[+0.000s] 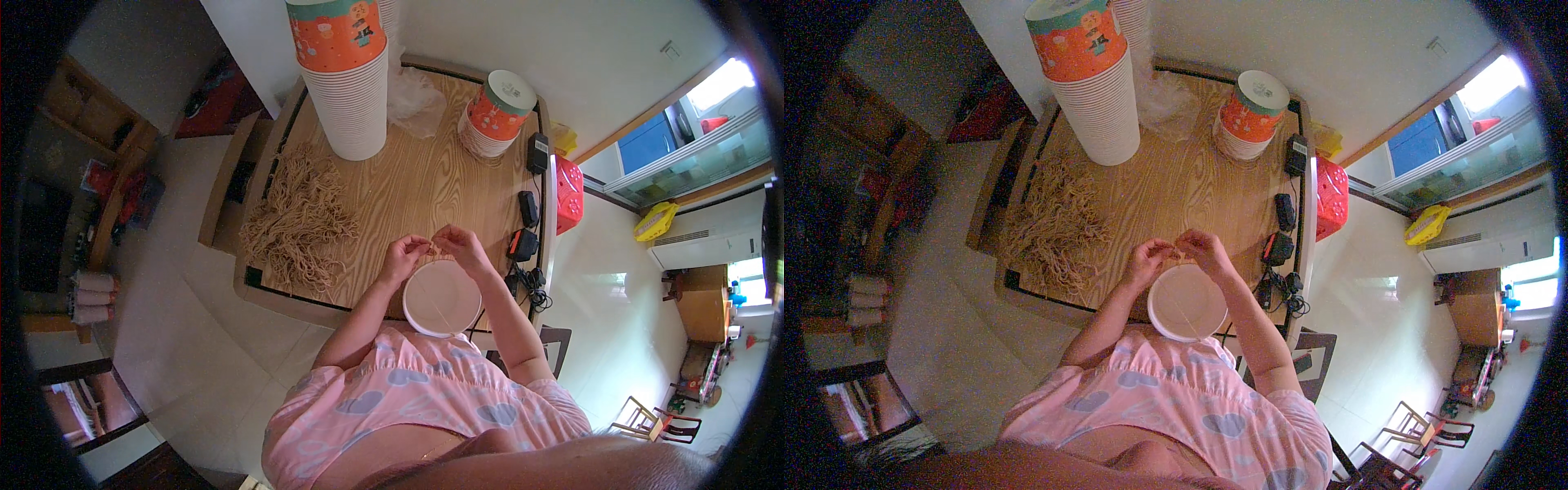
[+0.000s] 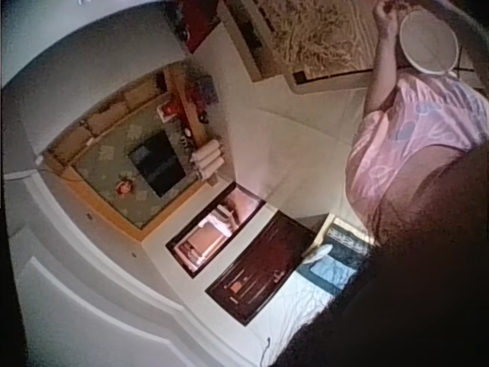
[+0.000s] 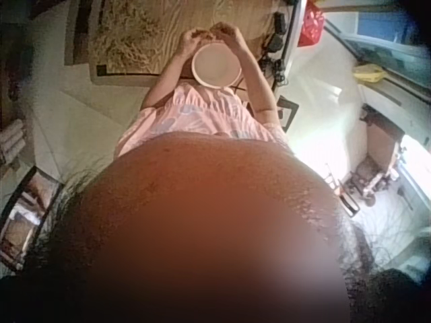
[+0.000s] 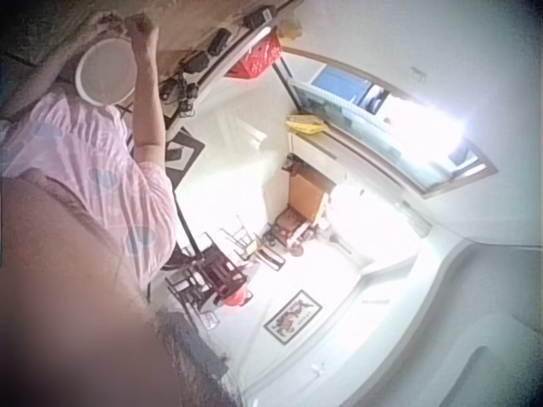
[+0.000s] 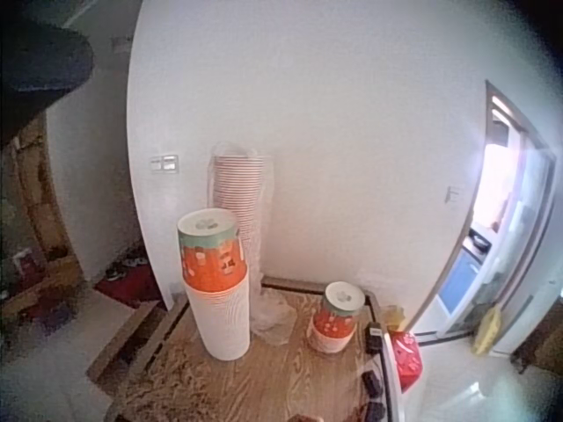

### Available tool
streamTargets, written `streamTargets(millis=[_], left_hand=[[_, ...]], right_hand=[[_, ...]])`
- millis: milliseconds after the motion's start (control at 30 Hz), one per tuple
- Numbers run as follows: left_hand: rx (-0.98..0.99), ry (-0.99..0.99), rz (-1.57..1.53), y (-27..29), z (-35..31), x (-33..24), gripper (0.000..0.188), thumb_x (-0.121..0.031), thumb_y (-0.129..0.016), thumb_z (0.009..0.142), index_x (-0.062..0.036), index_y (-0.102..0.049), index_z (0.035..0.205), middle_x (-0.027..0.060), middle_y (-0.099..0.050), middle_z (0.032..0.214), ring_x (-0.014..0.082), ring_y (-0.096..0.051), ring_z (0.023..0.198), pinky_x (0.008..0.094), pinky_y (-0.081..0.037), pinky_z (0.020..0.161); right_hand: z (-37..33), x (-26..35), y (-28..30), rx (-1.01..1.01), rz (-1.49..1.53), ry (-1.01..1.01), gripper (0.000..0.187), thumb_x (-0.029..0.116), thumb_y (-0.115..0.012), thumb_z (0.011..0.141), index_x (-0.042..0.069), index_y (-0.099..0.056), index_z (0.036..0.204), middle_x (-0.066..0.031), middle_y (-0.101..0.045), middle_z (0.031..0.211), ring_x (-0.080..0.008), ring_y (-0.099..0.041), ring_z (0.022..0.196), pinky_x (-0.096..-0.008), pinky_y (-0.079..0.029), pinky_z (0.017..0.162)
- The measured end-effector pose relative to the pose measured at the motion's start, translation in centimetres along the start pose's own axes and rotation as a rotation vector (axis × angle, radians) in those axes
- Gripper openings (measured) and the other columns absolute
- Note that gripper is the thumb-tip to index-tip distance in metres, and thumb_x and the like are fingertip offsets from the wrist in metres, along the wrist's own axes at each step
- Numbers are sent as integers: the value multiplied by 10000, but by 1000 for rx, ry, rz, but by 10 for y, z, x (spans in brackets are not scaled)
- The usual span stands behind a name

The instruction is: The recorder is shown separating and placing shredded filler material into paper bowls at a workstation.

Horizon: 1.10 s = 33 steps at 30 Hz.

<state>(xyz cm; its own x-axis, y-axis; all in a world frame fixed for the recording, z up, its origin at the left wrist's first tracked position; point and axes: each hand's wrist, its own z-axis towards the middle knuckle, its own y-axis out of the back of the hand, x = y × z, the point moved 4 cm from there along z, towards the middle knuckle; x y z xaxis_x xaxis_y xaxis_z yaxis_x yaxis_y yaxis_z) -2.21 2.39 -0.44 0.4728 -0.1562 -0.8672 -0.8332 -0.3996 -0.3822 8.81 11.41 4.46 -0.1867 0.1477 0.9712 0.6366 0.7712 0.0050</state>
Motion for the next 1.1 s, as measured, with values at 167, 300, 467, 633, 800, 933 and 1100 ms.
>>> streamTargets(millis=[167,300,467,633,800,933,1100], left_hand=[[10,-163,30,1,2,1,70,-62,-572,797,-24,-579,855,42,-624,765,80,-573,649,185,-419,534],[14,-27,23,4,2,7,71,-105,-579,800,-49,-583,844,22,-629,751,32,-489,537,166,-343,445],[-3,-19,-5,-1,1,3,72,-124,-582,797,-68,-581,842,7,-631,736,8,-413,476,161,-296,407],[19,-40,-6,3,4,10,94,-104,-589,787,-53,-580,866,25,-628,778,45,-506,603,190,-390,506],[95,-177,280,6,1,13,169,-81,-615,758,-30,-578,915,45,-614,831,98,-560,750,240,-461,664],[42,-165,309,10,2,16,186,-59,-617,746,-22,-574,923,45,-606,833,109,-564,735,245,-465,684],[-9,-243,238,14,6,13,158,-19,-592,752,-22,-567,908,46,-595,806,117,-568,728,251,-468,677]], right_hand=[[-1,4,-2,-9,15,16,96,113,-570,799,20,-584,820,-3,-580,757,-88,-514,689,-224,-421,610],[-2,9,3,-52,72,46,93,114,-562,803,23,-580,815,2,-568,744,-86,-505,677,-228,-418,605],[0,6,7,-67,10,27,86,107,-551,806,25,-574,816,9,-553,732,-85,-496,666,-228,-418,605],[0,7,6,-64,37,31,86,104,-559,802,21,-573,819,8,-551,728,-86,-495,666,-229,-418,607],[-4,21,0,-146,275,-1,99,79,-569,799,32,-562,885,-1,-556,762,-101,-510,699,-240,-432,645],[-2,6,6,-254,83,131,118,83,-586,790,46,-552,896,-4,-569,800,-113,-517,724,-246,-435,673],[-12,6,-7,-66,-376,99,146,132,-637,749,40,-549,820,-42,-588,729,-127,-519,648,-275,-439,594]])
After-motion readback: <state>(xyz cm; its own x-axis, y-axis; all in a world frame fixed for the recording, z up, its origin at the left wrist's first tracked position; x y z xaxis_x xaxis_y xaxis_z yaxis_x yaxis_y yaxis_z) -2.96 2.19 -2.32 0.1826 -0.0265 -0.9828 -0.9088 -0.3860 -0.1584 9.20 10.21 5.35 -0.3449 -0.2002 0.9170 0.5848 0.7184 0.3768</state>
